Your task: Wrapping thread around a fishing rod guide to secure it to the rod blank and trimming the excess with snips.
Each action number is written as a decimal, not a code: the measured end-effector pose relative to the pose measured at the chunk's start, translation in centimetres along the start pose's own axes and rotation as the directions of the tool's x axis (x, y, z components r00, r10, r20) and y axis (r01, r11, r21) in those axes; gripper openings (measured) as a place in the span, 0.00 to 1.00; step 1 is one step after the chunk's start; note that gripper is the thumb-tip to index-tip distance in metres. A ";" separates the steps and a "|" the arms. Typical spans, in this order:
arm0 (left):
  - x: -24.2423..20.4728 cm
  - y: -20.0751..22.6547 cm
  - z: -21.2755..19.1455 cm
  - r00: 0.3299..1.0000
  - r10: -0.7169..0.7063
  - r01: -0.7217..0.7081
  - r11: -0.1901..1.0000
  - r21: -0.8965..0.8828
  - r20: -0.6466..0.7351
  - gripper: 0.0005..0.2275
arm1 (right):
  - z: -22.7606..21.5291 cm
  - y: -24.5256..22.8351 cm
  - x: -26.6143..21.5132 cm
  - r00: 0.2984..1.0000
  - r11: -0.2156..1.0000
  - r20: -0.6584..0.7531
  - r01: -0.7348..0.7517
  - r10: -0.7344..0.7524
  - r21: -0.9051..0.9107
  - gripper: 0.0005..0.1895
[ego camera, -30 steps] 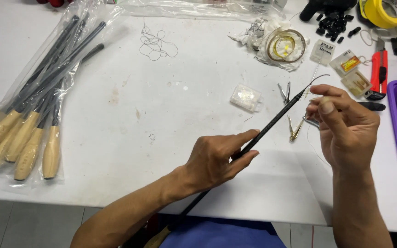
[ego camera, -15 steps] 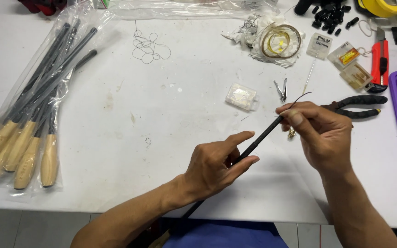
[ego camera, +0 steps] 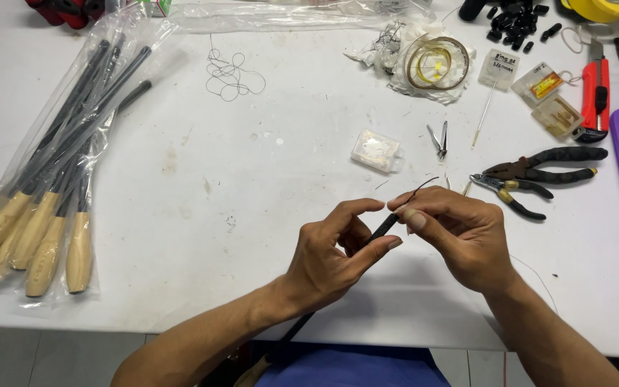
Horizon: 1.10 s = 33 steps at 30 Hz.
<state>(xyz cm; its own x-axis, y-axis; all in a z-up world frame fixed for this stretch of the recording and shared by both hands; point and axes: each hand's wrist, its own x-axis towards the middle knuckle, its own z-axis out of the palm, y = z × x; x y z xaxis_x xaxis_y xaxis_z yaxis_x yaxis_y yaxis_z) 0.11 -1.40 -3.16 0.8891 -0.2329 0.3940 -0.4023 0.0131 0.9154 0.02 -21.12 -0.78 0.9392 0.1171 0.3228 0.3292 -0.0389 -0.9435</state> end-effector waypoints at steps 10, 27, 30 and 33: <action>0.5 2.1 -0.6 0.948 -0.316 0.317 0.944 -0.091 0.021 0.11 | -0.2 -1.4 -0.7 0.976 0.940 -0.190 0.036 -0.106 -0.340 0.07; -0.3 2.3 -0.2 0.992 -0.098 0.105 0.992 0.075 -0.084 0.14 | 1.8 -1.1 -1.5 0.885 0.642 0.121 0.414 -0.450 -0.645 0.04; -0.3 2.3 -0.2 0.995 -0.052 0.061 0.993 0.103 -0.081 0.14 | 1.4 -0.8 -1.8 0.888 0.632 0.121 0.405 -0.443 -0.661 0.05; -0.5 2.1 -0.2 0.995 -0.067 0.075 0.991 0.110 -0.077 0.15 | 0.8 -0.3 -2.3 0.867 0.618 0.139 0.444 -0.478 -0.649 0.08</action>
<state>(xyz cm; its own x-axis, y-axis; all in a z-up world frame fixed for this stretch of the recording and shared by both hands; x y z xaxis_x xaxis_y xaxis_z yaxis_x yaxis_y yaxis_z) -1.11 -1.06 -1.36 0.9281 -0.1577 0.3373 -0.3561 -0.1113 0.9278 -2.32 -20.59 -1.35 0.6438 0.2578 0.7204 0.6840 -0.6159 -0.3909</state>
